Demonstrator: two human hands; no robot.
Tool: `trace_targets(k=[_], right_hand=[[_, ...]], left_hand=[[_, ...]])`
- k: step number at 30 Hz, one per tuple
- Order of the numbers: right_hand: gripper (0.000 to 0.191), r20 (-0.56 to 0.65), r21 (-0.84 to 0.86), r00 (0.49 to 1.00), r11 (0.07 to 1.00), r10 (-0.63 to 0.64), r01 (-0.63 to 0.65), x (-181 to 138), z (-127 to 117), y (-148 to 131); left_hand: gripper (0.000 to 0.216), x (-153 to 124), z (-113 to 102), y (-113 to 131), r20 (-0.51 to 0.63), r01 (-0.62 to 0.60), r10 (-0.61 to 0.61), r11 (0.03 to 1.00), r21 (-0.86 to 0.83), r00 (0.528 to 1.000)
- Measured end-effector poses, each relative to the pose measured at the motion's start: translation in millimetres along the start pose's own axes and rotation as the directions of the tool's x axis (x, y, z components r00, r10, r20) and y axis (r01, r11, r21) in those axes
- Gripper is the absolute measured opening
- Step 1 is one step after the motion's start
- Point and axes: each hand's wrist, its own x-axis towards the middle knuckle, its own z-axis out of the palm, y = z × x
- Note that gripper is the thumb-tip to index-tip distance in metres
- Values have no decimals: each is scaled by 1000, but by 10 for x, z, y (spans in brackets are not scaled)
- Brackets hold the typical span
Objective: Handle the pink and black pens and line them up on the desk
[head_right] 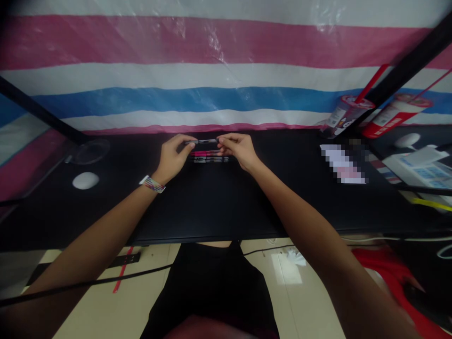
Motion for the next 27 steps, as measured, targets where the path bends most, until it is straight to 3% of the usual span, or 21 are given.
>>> trace_targets(k=[3,5,12,18,22,27], right_hand=[[40,23,-25,1000,999,-20,21,-10,13,-21],[39,33,-20,999,999,-33,33,-20,23,-39],[40,65,70,996,996,56,-60,-42,32,-70],[41,30,32,999,999,40,-41,-25,21,-38],[39,-33,46,999,999,5,-3,-8,13,-21],[36,-55,39,998,999,-10,12,5,-6,-2]], left_hand=[[48,-7,1,-5,0,57,-58,998,-33,998],[55,-6,-4,-11,10,95,-94,995,-43,996],[40,16,-1,-29,-29,83,-84,996,-24,996],[53,5,11,-31,1,106,-106,993,-45,994],[26,1,33,-82,-20,98,-101,990,-105,995],[34,19,33,-134,-40,139,-146,980,-145,988]])
